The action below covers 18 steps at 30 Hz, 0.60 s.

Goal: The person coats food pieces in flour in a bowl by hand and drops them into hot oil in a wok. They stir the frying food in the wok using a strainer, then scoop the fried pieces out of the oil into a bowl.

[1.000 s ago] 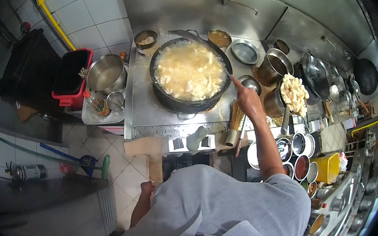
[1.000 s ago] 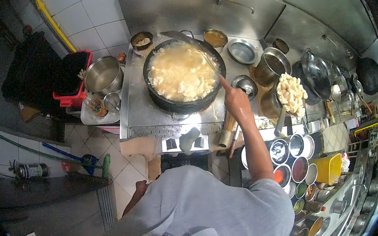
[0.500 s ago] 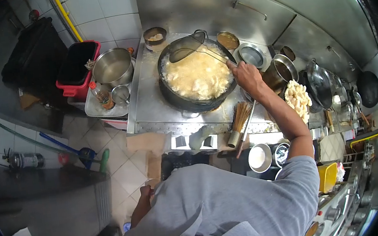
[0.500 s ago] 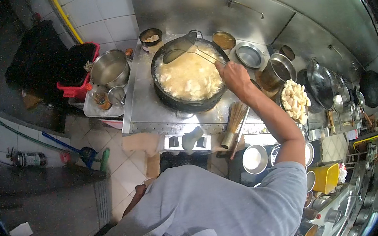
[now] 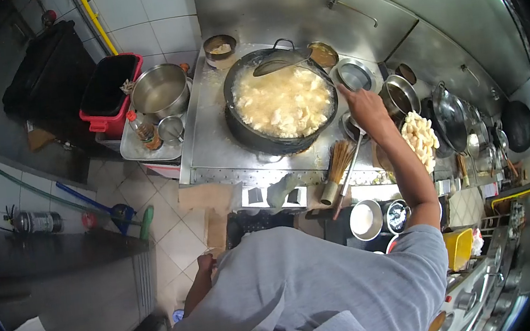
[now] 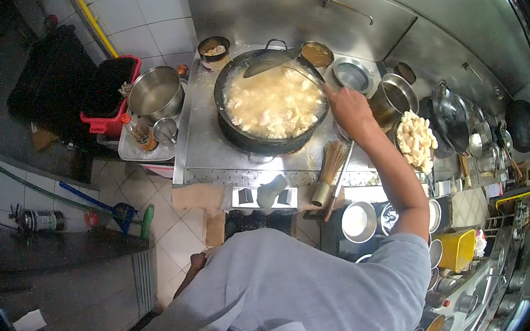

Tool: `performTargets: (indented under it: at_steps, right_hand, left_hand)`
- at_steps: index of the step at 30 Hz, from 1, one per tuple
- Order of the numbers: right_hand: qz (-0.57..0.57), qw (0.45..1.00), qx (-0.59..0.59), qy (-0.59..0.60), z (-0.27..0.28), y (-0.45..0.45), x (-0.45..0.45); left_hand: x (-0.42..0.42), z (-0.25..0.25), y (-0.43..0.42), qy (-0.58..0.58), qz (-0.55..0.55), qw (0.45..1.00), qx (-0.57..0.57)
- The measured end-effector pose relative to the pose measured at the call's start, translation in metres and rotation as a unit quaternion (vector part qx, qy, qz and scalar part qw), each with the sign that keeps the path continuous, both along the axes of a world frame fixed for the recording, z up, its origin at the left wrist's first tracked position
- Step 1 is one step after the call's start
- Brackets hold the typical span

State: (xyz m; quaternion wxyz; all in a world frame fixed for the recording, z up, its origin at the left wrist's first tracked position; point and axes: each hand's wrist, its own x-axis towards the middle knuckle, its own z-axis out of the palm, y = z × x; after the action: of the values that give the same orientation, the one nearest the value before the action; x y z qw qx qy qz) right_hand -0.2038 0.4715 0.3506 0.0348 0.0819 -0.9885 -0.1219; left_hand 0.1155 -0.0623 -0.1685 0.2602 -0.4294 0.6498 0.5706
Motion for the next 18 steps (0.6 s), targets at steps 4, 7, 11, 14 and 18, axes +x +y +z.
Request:
performTargets:
  at_steps: [4, 7, 11, 14, 18]
  right_hand:
    - [-0.022, 1.000, 0.003, -0.002, 0.028, -0.002, 0.045]
    - [0.004, 1.000, 0.007, 0.007, 0.055, -0.009, 0.080]
    - [0.017, 0.999, 0.022, -0.047, 0.061, -0.020, 0.108]
    - [0.000, 0.995, 0.026, -0.101, 0.043, -0.035, 0.113]
    - [-0.021, 0.996, -0.022, -0.084, 0.024, -0.051, 0.110]
  left_hand:
    - [0.008, 0.002, -0.002, -0.012, 0.005, 1.000, -0.006]
    - [0.014, -0.005, -0.004, -0.028, 0.004, 0.999, -0.016]
    - [0.013, -0.022, -0.011, -0.051, -0.006, 0.998, -0.026]
    - [0.010, -0.022, -0.010, -0.015, 0.022, 1.000, 0.015]
    - [-0.008, 0.004, -0.003, 0.082, -0.163, 0.982, -0.056]
